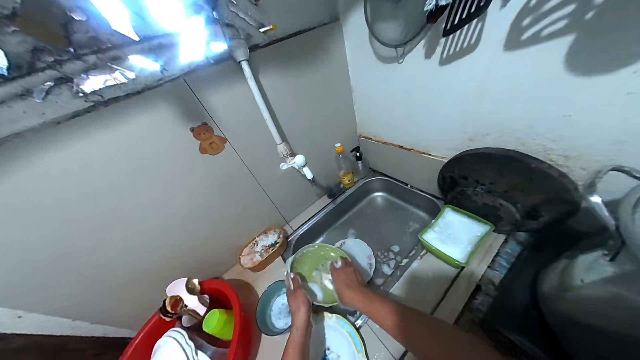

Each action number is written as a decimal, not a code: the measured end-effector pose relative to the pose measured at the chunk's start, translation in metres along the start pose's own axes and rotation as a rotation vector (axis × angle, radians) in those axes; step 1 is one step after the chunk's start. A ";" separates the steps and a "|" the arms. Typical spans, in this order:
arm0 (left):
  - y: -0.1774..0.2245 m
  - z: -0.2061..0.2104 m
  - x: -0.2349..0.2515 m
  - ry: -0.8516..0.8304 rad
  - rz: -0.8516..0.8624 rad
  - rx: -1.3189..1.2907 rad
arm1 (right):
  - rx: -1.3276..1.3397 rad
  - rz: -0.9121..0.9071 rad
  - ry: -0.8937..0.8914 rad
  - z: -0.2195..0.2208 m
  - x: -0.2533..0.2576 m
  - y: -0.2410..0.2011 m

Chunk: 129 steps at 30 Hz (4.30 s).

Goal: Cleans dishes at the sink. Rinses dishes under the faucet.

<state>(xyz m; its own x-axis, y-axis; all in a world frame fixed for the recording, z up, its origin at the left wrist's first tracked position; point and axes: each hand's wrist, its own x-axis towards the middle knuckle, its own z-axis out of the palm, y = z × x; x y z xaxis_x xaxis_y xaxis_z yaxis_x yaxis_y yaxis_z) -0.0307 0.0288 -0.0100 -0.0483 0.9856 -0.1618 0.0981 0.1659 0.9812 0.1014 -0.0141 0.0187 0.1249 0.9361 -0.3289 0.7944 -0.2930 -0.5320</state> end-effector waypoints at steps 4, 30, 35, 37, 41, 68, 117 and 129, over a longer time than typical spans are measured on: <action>-0.003 0.008 0.003 0.001 -0.011 0.035 | 0.256 -0.133 0.052 0.013 -0.017 -0.027; 0.012 0.005 -0.038 -0.188 -0.156 0.122 | 0.035 -0.245 0.277 -0.013 0.034 0.000; -0.005 -0.016 -0.024 -0.224 0.026 0.206 | 0.066 -0.553 0.099 -0.007 0.016 -0.016; 0.002 -0.014 -0.033 -0.183 0.011 0.172 | 0.057 -0.354 0.187 -0.009 0.021 -0.005; 0.002 -0.008 -0.032 -0.129 0.083 0.157 | 0.128 0.063 0.349 0.002 0.034 -0.005; 0.010 0.012 -0.013 -0.202 0.041 0.189 | 0.101 -0.291 0.262 0.015 0.001 0.023; 0.018 -0.023 -0.034 -0.450 0.484 -0.042 | 0.991 -0.107 0.323 -0.073 0.039 0.032; 0.026 -0.018 -0.030 -0.423 0.571 0.025 | 0.577 -0.301 0.430 -0.073 0.020 -0.003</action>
<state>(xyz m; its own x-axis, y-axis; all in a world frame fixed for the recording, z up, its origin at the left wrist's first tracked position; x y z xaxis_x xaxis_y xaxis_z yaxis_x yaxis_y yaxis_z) -0.0450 0.0033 0.0223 0.4071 0.8458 0.3447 0.0163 -0.3841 0.9231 0.1452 0.0200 0.0708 0.2660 0.9501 0.1631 0.4103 0.0415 -0.9110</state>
